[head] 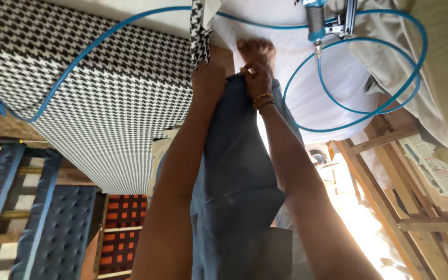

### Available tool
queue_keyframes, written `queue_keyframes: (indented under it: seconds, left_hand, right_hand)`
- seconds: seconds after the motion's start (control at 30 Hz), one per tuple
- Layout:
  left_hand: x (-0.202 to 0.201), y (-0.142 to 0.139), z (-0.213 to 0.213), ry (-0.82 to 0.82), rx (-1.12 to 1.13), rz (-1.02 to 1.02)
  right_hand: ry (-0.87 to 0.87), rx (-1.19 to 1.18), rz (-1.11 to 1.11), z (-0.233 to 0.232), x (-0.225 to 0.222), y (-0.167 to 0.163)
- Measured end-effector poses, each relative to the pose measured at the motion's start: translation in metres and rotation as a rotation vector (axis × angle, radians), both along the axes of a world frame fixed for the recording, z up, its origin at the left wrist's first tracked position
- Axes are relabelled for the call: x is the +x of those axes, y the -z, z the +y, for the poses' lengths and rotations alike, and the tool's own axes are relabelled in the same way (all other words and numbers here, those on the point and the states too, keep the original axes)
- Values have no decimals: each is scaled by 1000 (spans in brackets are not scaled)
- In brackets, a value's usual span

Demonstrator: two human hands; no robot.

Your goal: The person stretches and secures a dark blue tufted fabric over a wooden furniture frame. They use a pneumatic staple gun to fasten the fabric to the underside of the frame, working along the edges and corners.

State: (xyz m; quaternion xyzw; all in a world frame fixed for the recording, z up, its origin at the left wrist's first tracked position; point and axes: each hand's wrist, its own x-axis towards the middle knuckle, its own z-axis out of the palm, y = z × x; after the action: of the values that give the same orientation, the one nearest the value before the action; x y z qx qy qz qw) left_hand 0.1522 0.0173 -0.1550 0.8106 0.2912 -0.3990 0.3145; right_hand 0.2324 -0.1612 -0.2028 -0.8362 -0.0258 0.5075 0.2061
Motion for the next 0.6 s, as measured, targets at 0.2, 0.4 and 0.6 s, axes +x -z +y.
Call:
queue_keyframes:
  seconds: [0.2, 0.4, 0.6]
  left_hand:
    - [6, 7, 11, 61, -130, 242]
    - [3, 0, 7, 46, -80, 173]
    - [3, 3, 5, 32, -83, 208]
  right_hand:
    - [242, 397, 177, -6, 5, 13]
    - [377, 307, 533, -9, 15, 2]
    - [78, 71, 343, -8, 15, -4]
